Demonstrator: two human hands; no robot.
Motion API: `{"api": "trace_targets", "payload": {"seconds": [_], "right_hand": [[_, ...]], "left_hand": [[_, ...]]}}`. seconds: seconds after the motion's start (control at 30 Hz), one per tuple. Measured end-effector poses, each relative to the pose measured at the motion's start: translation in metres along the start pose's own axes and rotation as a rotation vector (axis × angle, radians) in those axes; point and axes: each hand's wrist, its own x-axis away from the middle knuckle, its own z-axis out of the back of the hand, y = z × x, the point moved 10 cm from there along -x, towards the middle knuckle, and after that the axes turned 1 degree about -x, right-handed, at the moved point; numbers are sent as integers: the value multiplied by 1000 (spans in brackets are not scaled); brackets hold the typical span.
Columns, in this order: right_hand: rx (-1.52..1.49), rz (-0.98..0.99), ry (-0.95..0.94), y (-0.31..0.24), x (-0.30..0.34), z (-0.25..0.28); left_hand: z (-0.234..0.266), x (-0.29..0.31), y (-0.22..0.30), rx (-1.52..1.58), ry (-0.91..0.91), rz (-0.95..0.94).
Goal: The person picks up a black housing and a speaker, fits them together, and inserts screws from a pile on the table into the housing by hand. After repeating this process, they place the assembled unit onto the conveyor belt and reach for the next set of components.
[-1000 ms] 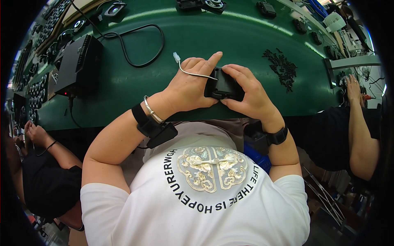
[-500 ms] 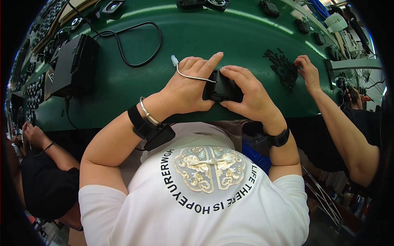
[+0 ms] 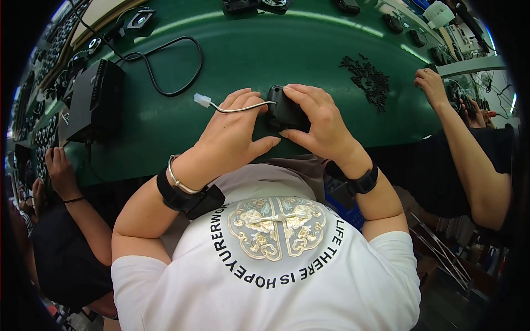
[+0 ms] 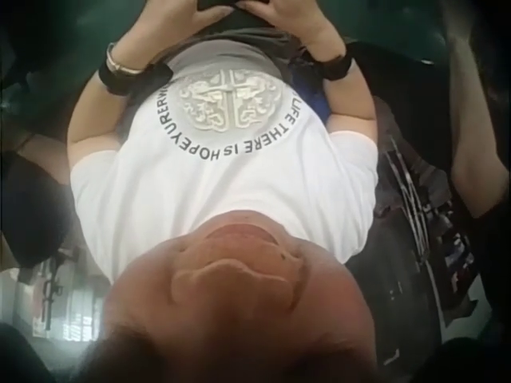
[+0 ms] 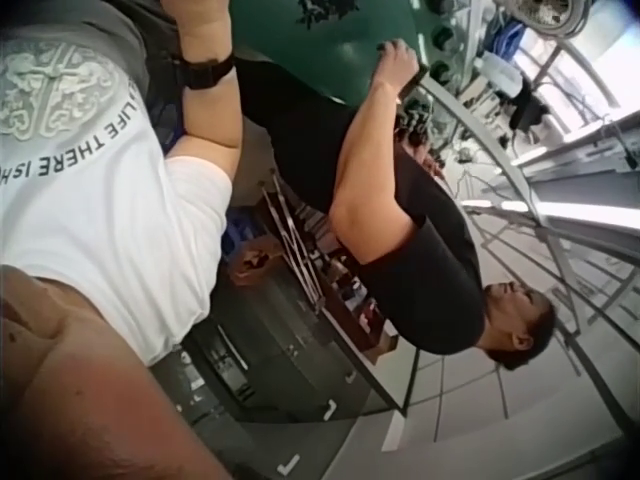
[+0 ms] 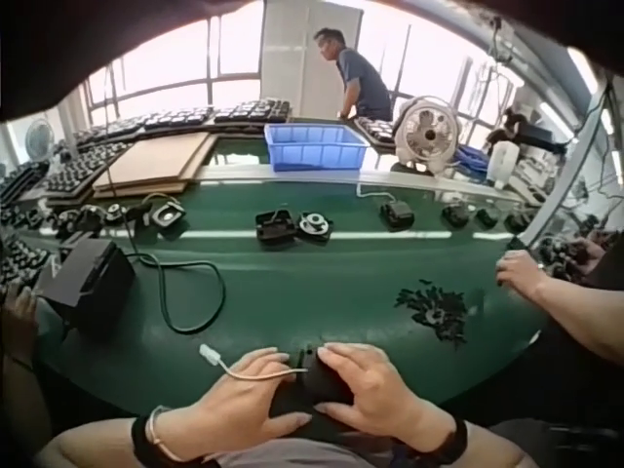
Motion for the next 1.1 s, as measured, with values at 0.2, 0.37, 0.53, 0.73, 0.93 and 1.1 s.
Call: {"api": "trace_targets", "payload": {"seconds": [0.2,0.37,0.53,0.73,0.93,1.1], "right_hand": [[284,-65,175,-20,7,-5],[305,-86,67,-19,6,2],[-36,-46,65,2,-24,22],[-43,8,-50,10,-56,-21],[-1,210,191,-6,-45,-1],[-196,77,292,31,-38,51]], "left_hand": [[-5,-6,19,-92,-4,-33],[-7,-3,26,-334,72,-60],[-5,2,28,-363,149,-88],[-9,1,23,-278,155,-31],[-6,-6,19,-211,119,-81],[-4,-8,13,-157,74,-77]]}}
